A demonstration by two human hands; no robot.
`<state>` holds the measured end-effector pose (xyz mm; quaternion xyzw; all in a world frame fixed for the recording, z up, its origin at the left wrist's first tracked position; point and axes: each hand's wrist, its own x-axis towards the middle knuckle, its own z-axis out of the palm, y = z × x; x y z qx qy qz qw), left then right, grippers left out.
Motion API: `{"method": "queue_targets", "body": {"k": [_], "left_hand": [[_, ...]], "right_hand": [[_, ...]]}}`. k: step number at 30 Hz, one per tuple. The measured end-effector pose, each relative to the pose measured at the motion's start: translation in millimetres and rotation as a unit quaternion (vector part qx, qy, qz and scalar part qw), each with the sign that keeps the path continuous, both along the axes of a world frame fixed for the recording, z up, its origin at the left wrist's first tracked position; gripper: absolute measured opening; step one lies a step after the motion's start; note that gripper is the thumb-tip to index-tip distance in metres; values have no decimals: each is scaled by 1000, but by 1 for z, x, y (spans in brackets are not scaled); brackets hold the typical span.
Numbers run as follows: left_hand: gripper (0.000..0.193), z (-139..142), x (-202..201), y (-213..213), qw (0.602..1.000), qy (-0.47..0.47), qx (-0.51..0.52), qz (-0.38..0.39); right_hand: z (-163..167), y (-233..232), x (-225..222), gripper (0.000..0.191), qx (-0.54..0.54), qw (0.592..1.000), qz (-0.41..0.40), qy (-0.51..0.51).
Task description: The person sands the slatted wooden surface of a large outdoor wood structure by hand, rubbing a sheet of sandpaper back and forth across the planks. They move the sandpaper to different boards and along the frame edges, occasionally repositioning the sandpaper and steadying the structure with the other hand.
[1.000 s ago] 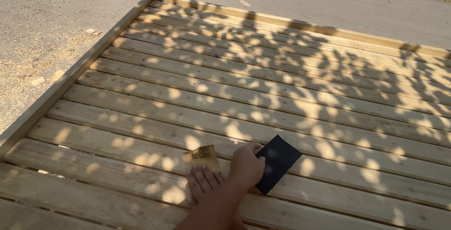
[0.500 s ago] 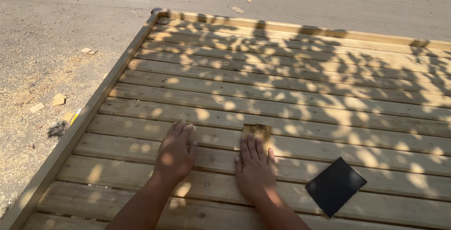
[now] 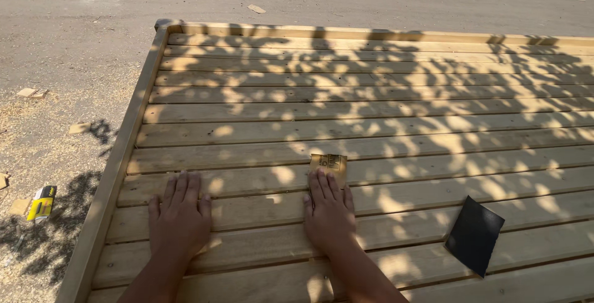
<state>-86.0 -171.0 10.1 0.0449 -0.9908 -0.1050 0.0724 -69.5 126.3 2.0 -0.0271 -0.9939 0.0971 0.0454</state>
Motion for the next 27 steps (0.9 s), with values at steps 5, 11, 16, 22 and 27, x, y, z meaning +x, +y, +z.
{"method": "queue_targets", "body": {"k": [5, 11, 16, 22, 27], "left_hand": [[63, 10, 0, 14, 998, 18, -58, 19], [60, 20, 12, 16, 996, 69, -51, 23], [59, 23, 12, 16, 997, 64, -30, 34], [58, 28, 11, 13, 999, 22, -12, 35], [60, 29, 10, 14, 999, -4, -20, 38]], "right_hand": [[11, 129, -14, 65, 21, 985, -172, -18], [10, 31, -73, 64, 16, 996, -85, -15], [6, -116, -82, 60, -27, 992, 124, -14], [12, -37, -65, 54, -35, 994, 105, 10], [16, 94, -77, 62, 19, 998, -51, 8]]}}
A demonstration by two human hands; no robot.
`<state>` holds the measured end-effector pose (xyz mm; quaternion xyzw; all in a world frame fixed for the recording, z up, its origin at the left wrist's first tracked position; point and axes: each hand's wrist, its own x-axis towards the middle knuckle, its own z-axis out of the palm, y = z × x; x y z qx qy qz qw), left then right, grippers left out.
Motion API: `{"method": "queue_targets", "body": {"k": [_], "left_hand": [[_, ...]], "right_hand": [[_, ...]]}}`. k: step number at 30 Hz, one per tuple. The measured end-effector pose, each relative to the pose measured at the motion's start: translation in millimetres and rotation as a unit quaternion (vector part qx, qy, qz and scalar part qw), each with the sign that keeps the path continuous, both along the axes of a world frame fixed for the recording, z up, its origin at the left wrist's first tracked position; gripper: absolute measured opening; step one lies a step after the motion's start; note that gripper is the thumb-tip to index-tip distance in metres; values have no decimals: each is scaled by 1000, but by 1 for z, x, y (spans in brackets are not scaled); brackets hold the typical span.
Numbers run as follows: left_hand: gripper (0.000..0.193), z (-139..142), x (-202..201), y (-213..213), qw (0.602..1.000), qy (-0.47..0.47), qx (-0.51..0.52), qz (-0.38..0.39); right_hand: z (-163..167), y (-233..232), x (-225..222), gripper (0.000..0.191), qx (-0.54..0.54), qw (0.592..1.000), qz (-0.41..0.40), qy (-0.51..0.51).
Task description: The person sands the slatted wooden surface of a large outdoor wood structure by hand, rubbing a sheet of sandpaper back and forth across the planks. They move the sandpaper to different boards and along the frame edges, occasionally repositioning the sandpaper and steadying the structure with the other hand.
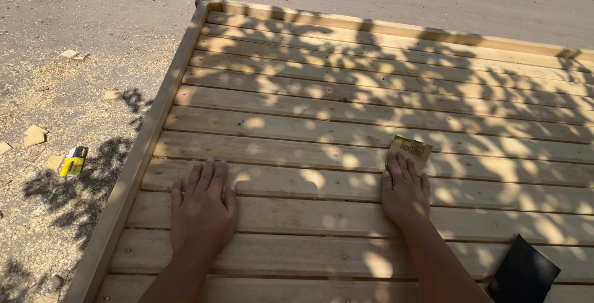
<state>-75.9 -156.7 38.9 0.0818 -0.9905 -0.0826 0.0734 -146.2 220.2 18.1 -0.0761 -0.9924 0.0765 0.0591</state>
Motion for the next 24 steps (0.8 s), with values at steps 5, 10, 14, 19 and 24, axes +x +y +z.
{"method": "queue_targets", "body": {"k": [5, 10, 14, 19, 24], "left_hand": [[60, -8, -4, -1, 1000, -7, 0, 4], [58, -8, -6, -5, 998, 15, 47, -43], [46, 8, 23, -8, 946, 130, 214, -205], [44, 35, 99, -14, 820, 175, 238, -490], [73, 49, 149, -5, 789, -125, 196, -569]], "right_hand": [[-14, -54, 37, 61, 0, 997, 68, -25], [-11, -150, 121, 57, 5, 969, 241, 62], [2, -164, 180, 44, -162, 951, 261, 30], [5, -157, 230, 20, -289, 905, 302, 75], [5, -151, 272, 17, -405, 864, 299, 18]]}}
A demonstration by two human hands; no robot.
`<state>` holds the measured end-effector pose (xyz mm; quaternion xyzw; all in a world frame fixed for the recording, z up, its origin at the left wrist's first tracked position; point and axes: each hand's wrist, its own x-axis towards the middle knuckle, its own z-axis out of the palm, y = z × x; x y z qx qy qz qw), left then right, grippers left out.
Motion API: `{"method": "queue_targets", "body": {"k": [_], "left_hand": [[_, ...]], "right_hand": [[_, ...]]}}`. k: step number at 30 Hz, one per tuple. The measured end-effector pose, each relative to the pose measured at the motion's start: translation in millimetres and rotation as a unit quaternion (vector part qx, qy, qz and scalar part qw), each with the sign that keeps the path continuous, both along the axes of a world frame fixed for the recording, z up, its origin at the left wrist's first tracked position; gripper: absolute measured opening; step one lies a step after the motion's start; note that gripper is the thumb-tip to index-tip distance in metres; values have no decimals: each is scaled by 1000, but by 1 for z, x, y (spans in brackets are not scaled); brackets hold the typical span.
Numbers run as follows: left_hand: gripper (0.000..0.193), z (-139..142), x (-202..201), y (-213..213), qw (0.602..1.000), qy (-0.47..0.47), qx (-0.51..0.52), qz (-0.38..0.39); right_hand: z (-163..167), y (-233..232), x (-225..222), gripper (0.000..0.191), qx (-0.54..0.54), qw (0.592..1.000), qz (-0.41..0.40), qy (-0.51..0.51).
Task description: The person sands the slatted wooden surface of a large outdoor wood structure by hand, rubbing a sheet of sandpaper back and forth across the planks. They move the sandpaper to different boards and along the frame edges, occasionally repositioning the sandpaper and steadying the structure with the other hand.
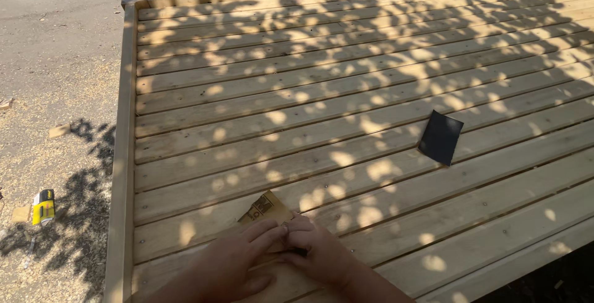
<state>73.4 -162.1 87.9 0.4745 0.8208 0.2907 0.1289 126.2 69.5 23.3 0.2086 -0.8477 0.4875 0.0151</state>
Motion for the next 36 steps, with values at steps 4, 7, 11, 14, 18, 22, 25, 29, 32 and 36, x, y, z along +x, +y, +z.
{"method": "queue_targets", "body": {"k": [4, 7, 11, 14, 18, 22, 25, 29, 32, 36], "left_hand": [[54, -16, 16, 16, 998, 44, 49, 21], [22, -33, 22, 22, 981, 153, 119, -17], [14, -35, 33, 32, 989, 114, 33, 84], [15, -19, 45, 50, 988, 72, -51, 124], [30, 0, 52, 58, 999, -4, -11, 38], [62, -10, 38, 39, 996, 41, 16, -73], [48, -39, 30, 24, 980, 156, -8, -126], [52, -81, 43, -2, 973, 102, -81, -191], [55, -99, 59, -27, 939, 205, 11, -274], [51, -91, 68, -11, 942, 192, -4, -275]], "right_hand": [[14, 1, 29, 22, -51, 998, -18, -26], [34, 14, 46, 25, -32, 996, -57, -56], [46, 23, 61, 48, -14, 992, -126, -20], [39, 24, 62, 41, 74, 985, -157, 11], [21, 34, 50, 25, 30, 993, -99, -60], [14, 45, 49, 21, -253, 953, -57, -157], [23, 49, 64, 42, -154, 950, -168, -212], [46, 66, 93, 33, 74, 942, -324, -46], [54, 85, 108, 32, 151, 878, -453, -30], [46, 101, 109, 32, 105, 835, -541, 3]]}}
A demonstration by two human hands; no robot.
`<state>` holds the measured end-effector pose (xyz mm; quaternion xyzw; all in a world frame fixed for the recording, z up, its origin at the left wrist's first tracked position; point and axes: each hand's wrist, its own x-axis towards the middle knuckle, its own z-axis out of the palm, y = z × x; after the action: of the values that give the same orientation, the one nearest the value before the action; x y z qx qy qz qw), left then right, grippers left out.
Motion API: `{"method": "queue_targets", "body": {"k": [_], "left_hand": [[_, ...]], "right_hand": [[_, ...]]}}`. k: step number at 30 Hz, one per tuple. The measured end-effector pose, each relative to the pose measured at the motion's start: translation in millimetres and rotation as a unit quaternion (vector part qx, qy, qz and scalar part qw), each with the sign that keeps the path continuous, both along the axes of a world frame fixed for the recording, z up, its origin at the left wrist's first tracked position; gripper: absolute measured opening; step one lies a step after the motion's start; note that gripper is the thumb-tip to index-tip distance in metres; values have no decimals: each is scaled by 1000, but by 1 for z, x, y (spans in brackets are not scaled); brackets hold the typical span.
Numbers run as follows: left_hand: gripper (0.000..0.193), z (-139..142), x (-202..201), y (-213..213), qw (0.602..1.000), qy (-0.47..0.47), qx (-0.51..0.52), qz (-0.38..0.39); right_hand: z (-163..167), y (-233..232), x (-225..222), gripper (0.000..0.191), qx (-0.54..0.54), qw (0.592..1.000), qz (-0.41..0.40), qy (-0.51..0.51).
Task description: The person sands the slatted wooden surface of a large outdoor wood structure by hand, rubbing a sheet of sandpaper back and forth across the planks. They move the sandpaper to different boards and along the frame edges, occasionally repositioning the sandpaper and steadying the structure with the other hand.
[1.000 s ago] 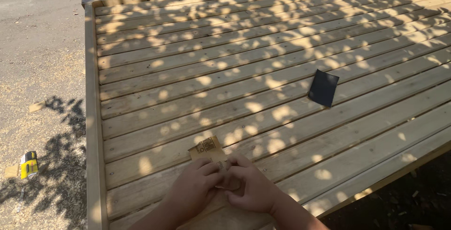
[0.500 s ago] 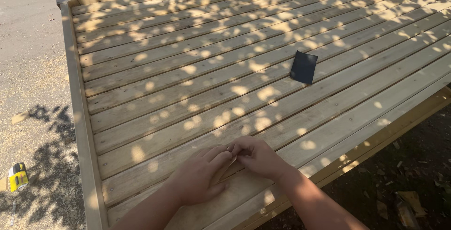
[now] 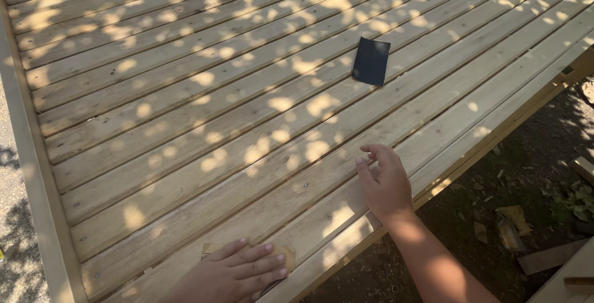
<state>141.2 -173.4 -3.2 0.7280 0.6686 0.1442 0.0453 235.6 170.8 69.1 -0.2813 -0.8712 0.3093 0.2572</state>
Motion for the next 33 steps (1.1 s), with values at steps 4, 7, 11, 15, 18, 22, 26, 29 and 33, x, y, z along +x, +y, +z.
{"method": "queue_targets", "body": {"k": [4, 7, 11, 15, 18, 22, 26, 29, 33], "left_hand": [[44, 32, 6, 110, 993, -96, -60, 39], [45, 47, 10, 207, 991, -114, -11, 63], [44, 50, 7, 264, 993, -44, -100, 44], [45, 41, 0, 152, 990, -131, -39, 15], [48, 25, -4, 21, 999, -38, 4, -19], [39, -4, 12, -58, 976, 131, 137, 108], [49, 11, 2, 7, 998, -33, -31, 35], [47, 38, 5, 107, 978, -161, -114, 64], [42, 56, 14, 212, 985, -136, -82, 73]], "right_hand": [[-12, 2, 3, 38, -7, 994, 8, 107], [-14, 3, 8, 44, 14, 994, 21, 105], [-10, 4, 10, 45, 33, 996, 17, 84], [-6, 2, 9, 48, -36, 999, -15, 5], [-4, -1, 7, 49, -42, 999, -11, -7], [-3, -2, 4, 47, 29, 998, 29, 39], [-6, -1, 4, 48, 25, 999, 32, 22], [-10, 2, 2, 47, -3, 999, 32, -3], [-13, 20, -15, 46, -151, 985, 73, 42]]}}
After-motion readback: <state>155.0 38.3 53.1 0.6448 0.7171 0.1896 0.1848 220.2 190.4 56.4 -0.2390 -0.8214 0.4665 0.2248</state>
